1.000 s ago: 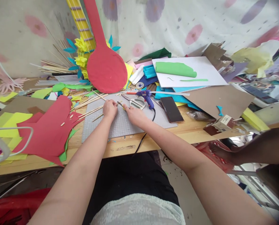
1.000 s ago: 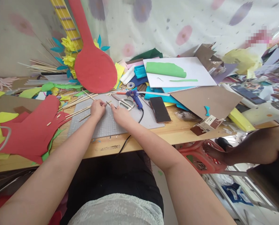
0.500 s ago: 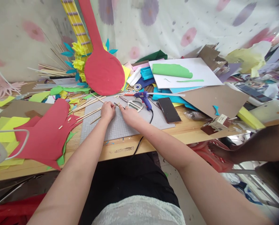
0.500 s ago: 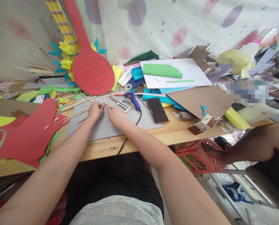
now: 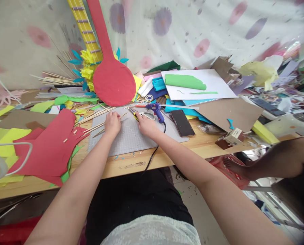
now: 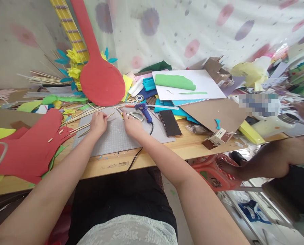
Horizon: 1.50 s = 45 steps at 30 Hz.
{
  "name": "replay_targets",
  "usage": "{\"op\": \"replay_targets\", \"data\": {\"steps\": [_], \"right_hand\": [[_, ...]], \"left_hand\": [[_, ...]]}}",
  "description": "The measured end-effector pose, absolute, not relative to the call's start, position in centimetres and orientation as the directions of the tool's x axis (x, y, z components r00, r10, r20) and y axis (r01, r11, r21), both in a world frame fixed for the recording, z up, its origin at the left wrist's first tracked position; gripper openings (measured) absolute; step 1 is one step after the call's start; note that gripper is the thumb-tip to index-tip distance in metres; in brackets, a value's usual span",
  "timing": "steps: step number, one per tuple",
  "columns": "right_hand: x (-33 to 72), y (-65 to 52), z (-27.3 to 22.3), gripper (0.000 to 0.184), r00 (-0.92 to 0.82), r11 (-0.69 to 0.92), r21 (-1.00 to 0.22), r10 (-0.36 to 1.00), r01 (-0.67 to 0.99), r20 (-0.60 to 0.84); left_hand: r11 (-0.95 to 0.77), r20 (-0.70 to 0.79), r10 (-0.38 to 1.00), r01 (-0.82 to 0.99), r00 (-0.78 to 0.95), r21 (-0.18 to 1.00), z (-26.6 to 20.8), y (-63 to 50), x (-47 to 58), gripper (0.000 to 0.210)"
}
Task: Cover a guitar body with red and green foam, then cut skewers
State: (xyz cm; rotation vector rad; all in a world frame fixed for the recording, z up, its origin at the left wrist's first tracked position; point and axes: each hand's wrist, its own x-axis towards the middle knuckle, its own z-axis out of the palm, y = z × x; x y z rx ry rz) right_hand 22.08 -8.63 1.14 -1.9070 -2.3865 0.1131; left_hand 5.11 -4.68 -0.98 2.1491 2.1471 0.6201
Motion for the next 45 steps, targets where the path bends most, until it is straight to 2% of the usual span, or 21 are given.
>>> {"op": "replay_targets", "data": {"steps": [7, 11, 16, 20, 26, 33, 38, 45], "right_hand": [[18.7, -6.8, 1.4, 0.032, -0.253, 0.261, -0.036, 0.956, 0.965, 0.148], [18.1, -5.7, 1.3, 0.043, -0.432, 0.451, -0.027, 0.868, 0.892, 0.244], [18.3, -5.3, 1.3, 0.041, -0.513, 0.519, -0.039, 0.851, 0.854, 0.111], [18.8, -5.2, 1.7, 0.043, -0.480, 0.490, -0.071, 0.869, 0.869, 0.122], [19.5, -3.9, 1.9, 0.040, -0.495, 0.510, -0.211, 0.860, 0.834, 0.122], [19.3, -2.8, 2.0, 0.039, -0.487, 0.505, -0.225, 0.863, 0.833, 0.136], [18.7, -3.1, 2.0, 0.038, -0.409, 0.440, -0.203, 0.895, 0.875, 0.176], [18.1, -2.9, 1.2, 0.038, -0.328, 0.354, -0.243, 0.934, 0.903, 0.144]], "left_hand": [[-0.114, 0.125, 0.989, 0.939, 0.076, 0.324, 0.4, -5.5, 2.3, 0.018], [-0.233, 0.109, 0.972, 0.913, 0.208, 0.334, 0.7, -5.3, 1.4, 0.015], [-0.312, 0.076, 0.950, 0.900, 0.304, 0.303, 1.2, -5.4, 1.1, 0.017], [-0.262, 0.038, 0.965, 0.948, 0.260, 0.181, 1.9, -5.9, 1.6, 0.023], [-0.209, 0.066, 0.976, 0.977, 0.206, 0.036, 2.7, -5.8, 2.5, 0.036], [-0.141, 0.068, 0.988, 0.989, 0.138, 0.035, 3.1, -5.2, 3.0, 0.042], [-0.105, 0.077, 0.992, 0.991, 0.099, 0.080, 3.0, -4.9, 3.4, 0.040], [-0.038, 0.046, 0.998, 0.997, 0.035, 0.060, 2.8, -4.9, 4.3, 0.041]]}}
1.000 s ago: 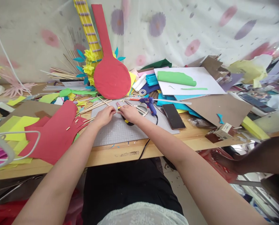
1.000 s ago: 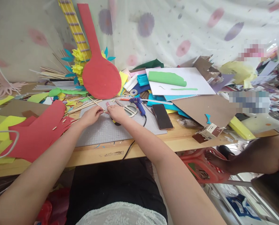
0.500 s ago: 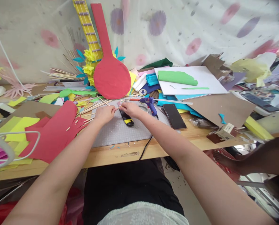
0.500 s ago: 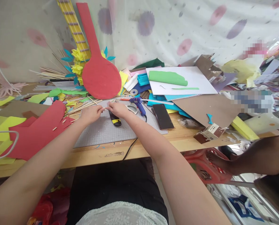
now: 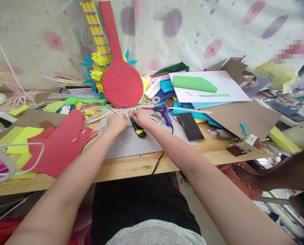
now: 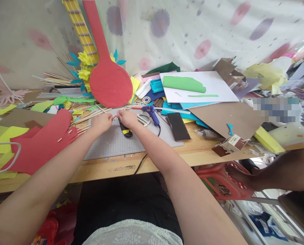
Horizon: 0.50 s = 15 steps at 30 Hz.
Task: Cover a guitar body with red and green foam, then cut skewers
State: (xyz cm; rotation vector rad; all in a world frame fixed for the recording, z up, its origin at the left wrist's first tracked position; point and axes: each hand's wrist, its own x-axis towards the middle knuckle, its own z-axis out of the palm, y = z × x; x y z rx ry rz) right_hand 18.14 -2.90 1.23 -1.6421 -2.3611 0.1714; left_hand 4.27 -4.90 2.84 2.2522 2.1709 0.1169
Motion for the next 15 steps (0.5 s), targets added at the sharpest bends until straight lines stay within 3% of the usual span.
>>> {"op": "replay_targets", "data": {"steps": [7, 15], "right_hand": [[16.9, -3.0, 1.1, 0.050, -0.167, 0.197, -0.324, 0.979, 0.925, 0.116], [19.4, -2.8, 0.1, 0.033, -0.230, 0.240, -0.362, 0.971, 0.901, 0.073]], "left_hand": [[0.226, -0.084, 0.973, 0.962, -0.215, 0.151, 2.2, -3.5, 2.7, 0.039], [-0.034, 0.073, 0.997, 0.975, 0.018, 0.219, 1.8, -4.6, 0.6, 0.040]]}}
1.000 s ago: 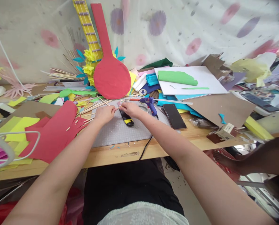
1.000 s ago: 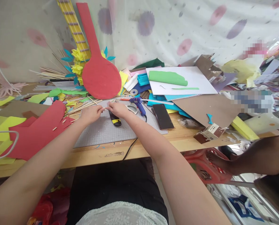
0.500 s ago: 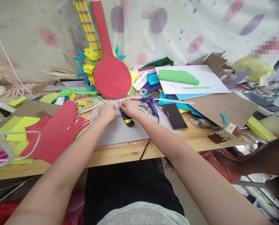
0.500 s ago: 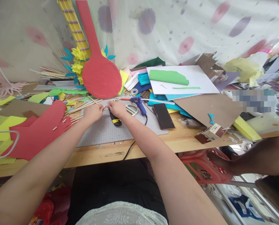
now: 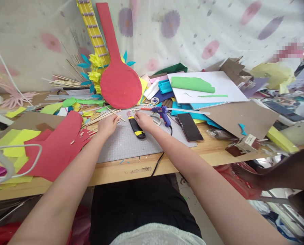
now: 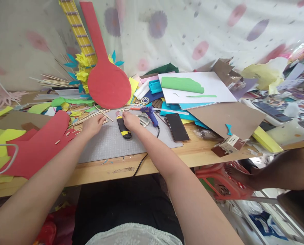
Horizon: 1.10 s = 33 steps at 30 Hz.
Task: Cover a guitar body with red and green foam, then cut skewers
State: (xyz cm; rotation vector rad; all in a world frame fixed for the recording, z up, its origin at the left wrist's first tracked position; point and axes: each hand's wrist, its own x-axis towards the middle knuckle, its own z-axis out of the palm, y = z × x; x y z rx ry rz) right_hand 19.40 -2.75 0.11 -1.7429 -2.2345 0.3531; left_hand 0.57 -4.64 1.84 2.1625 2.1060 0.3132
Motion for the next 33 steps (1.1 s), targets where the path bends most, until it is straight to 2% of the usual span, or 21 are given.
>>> {"op": "replay_targets", "data": {"steps": [5, 10, 15, 21, 24, 28, 33], "right_hand": [[19.3, -2.4, 0.8, 0.032, -0.240, 0.275, -0.362, 0.961, 0.891, 0.139], [19.2, -0.8, 0.9, 0.033, -0.187, 0.218, -0.358, 0.975, 0.908, 0.120], [19.0, 1.0, 0.1, 0.046, -0.213, 0.275, -0.292, 0.950, 0.916, 0.227], [20.4, -1.5, 0.0, 0.034, -0.107, 0.181, -0.372, 0.972, 0.910, 0.210], [21.9, -4.0, -0.5, 0.027, -0.084, 0.146, -0.305, 0.975, 0.941, 0.207], [23.0, -5.3, -1.2, 0.029, -0.043, 0.093, -0.206, 0.971, 0.974, 0.235], [22.6, -4.8, -1.1, 0.031, 0.031, -0.010, -0.157, 0.991, 0.988, 0.127]], "left_hand": [[-0.111, 0.156, 0.985, 0.961, 0.073, 0.252, 1.1, -5.0, 0.5, 0.038], [-0.048, 0.252, 0.967, 0.960, -0.024, 0.275, 0.0, -5.6, 1.5, 0.039], [-0.062, 0.366, 0.930, 0.966, -0.035, 0.250, -1.5, -5.7, 2.8, 0.034], [-0.091, 0.432, 0.900, 0.946, -0.057, 0.312, -1.9, -5.8, 2.3, 0.028], [-0.110, 0.431, 0.901, 0.936, -0.049, 0.335, -1.9, -5.9, 2.4, 0.027], [-0.135, 0.417, 0.909, 0.938, -0.012, 0.319, -1.9, -6.2, 3.0, 0.031], [-0.095, 0.395, 0.918, 0.953, -0.027, 0.286, -1.9, -6.7, 2.9, 0.037]]}}
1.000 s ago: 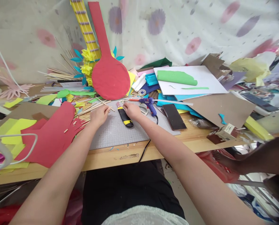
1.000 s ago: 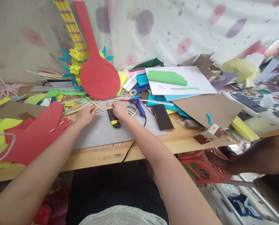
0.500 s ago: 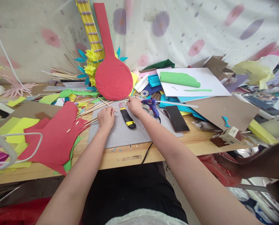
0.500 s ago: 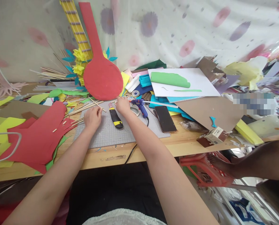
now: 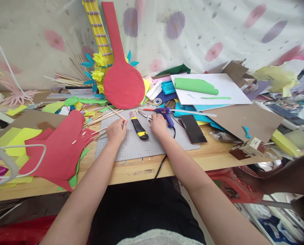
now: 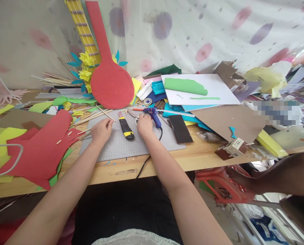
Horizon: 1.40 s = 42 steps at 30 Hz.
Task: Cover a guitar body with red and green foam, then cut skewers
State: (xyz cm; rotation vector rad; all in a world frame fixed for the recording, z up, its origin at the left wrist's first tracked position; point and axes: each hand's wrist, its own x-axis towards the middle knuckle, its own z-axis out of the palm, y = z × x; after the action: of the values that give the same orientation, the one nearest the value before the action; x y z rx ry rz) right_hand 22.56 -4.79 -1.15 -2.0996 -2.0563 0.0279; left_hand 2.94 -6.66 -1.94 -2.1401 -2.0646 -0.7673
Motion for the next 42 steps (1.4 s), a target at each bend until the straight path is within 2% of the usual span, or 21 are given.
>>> {"op": "replay_targets", "data": {"steps": [5, 8, 12, 16, 19, 22, 27, 31, 34, 42], "right_hand": [[22.4, -5.3, -0.2, 0.028, 0.071, -0.047, -0.206, 0.992, 0.977, 0.108], [23.0, -5.8, 0.2, 0.026, 0.057, -0.003, -0.337, 0.987, 0.941, 0.149], [23.4, -5.8, 0.0, 0.022, 0.004, 0.140, -0.557, 0.968, 0.818, 0.249], [22.6, -5.6, -0.5, 0.029, 0.029, 0.146, -0.644, 0.967, 0.751, 0.254], [21.8, -5.7, -0.8, 0.043, 0.042, 0.119, -0.665, 0.974, 0.737, 0.221], [21.2, -6.0, -0.7, 0.048, 0.029, 0.126, -0.685, 0.977, 0.718, 0.210], [20.6, -6.6, -0.4, 0.038, -0.105, 0.203, -0.683, 0.977, 0.702, 0.183], [20.2, -6.7, -0.6, 0.031, -0.258, 0.367, -0.652, 0.930, 0.664, 0.261], [20.0, -6.7, -0.9, 0.029, -0.320, 0.426, -0.607, 0.905, 0.672, 0.280], [19.8, -6.8, -0.8, 0.040, -0.381, 0.461, -0.559, 0.887, 0.689, 0.262]], "left_hand": [[-0.134, 0.459, 0.888, 0.954, -0.003, 0.267, -1.6, -6.7, 2.5, 0.035], [-0.164, 0.491, 0.871, 0.942, -0.001, 0.293, -1.9, -6.4, 2.4, 0.034], [-0.205, 0.495, 0.869, 0.918, 0.012, 0.338, -2.2, -6.2, 2.3, 0.033], [-0.259, 0.519, 0.854, 0.901, 0.045, 0.348, -2.0, -6.6, 2.5, 0.030], [-0.278, 0.524, 0.849, 0.900, 0.067, 0.335, -1.9, -6.7, 2.6, 0.029], [-0.307, 0.551, 0.831, 0.889, 0.075, 0.341, -2.0, -6.7, 2.4, 0.030], [-0.374, 0.618, 0.782, 0.855, 0.083, 0.358, -2.1, -6.5, 2.2, 0.031], [-0.394, 0.635, 0.767, 0.845, 0.086, 0.362, -2.2, -6.5, 2.3, 0.033], [-0.384, 0.627, 0.774, 0.852, 0.087, 0.356, -2.4, -6.5, 2.3, 0.033], [-0.394, 0.661, 0.746, 0.854, 0.081, 0.339, -2.6, -6.6, 2.3, 0.039]]}}
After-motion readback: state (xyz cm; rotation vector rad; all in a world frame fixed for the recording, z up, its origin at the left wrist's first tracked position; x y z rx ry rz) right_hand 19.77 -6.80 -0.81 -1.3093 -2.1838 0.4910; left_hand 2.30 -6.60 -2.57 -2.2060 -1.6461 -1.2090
